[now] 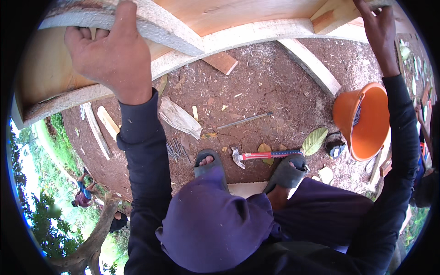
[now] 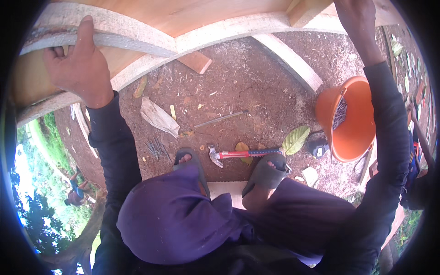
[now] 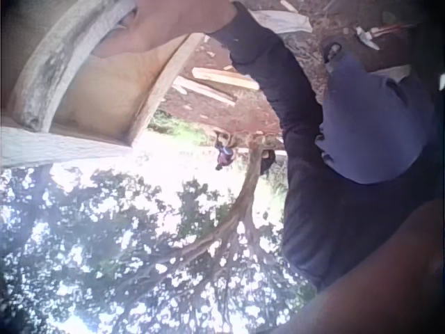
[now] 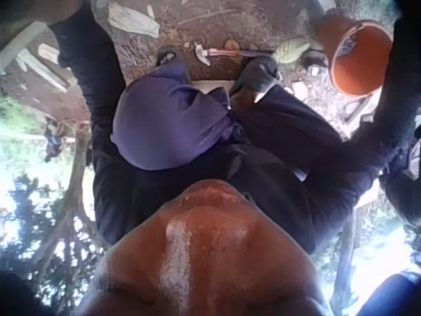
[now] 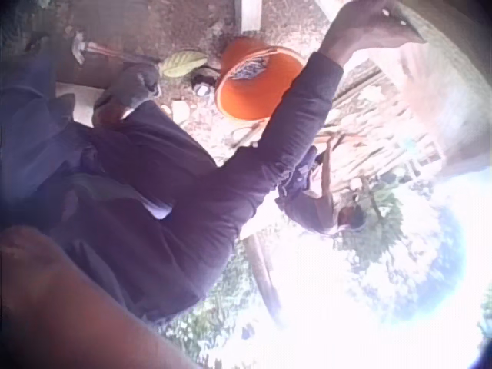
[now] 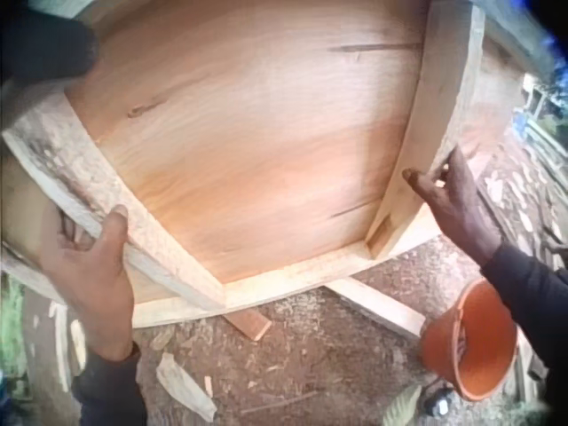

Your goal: The person assembles a wooden frame by placing wooden planks and crossbars, then hammers nails to secure them. The person uses a hammer and nails to fasten the pieces together on the ground.

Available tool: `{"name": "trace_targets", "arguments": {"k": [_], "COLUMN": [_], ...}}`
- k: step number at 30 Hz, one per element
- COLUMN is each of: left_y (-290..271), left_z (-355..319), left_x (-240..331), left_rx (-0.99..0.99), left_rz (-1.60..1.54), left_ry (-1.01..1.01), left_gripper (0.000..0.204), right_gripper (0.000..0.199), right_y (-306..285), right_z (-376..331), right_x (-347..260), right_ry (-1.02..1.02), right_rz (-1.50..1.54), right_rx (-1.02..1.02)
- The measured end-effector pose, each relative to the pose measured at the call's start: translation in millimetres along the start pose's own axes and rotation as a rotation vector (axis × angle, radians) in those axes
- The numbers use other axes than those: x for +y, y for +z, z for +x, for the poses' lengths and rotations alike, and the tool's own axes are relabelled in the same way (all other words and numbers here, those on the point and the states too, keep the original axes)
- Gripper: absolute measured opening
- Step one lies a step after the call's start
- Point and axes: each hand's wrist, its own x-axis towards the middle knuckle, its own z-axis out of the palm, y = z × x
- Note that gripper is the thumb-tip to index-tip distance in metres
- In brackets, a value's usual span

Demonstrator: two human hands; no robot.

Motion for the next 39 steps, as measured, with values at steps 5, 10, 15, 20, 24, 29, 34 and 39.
{"name": "trace_targets", "arguments": {"k": [5,10,15,20,24,29,34,39], "left_y": [-7,-20,-108,-93,-75,-101,-93,-98], "left_z": [-8,9,45,167,185,190,188,181], "left_x": [27,39,48,78,74,73,77,69], "left_rx": [0.030,-0.110,-0.555,-0.524,-0.636,-0.742,-0.777,-0.751], "left_rz": [-0.075,0.050,0.328,0.267,0.280,0.366,0.518,0.554], "left_ry": [-0.252,-0.382,0.138,0.053,-0.147,0.110,0.200,0.228], "left_gripper": [0.061,0.064,0.040,0.058,0.063,0.081,0.091,0.090], "right_gripper": [0.059,0.012,0.030,0.025,0.047,0.029,0.023,0.020], "right_y": [-22,-81,-76,-9,25,39,16,-20], "right_z": [-33,-114,-166,-252,-359,-375,-306,-181], "right_x": [33,-9,-33,-65,-99,-135,-125,-88], "right_ry": [0.176,0.324,0.021,-0.255,-0.203,-0.198,-0.190,0.186], "right_rz": [0.134,0.108,0.157,0.169,0.000,-0.287,-0.354,-0.414], "right_rx": [-0.157,-0.852,-1.208,-1.434,-1.256,-1.271,-1.257,-1.328]}}
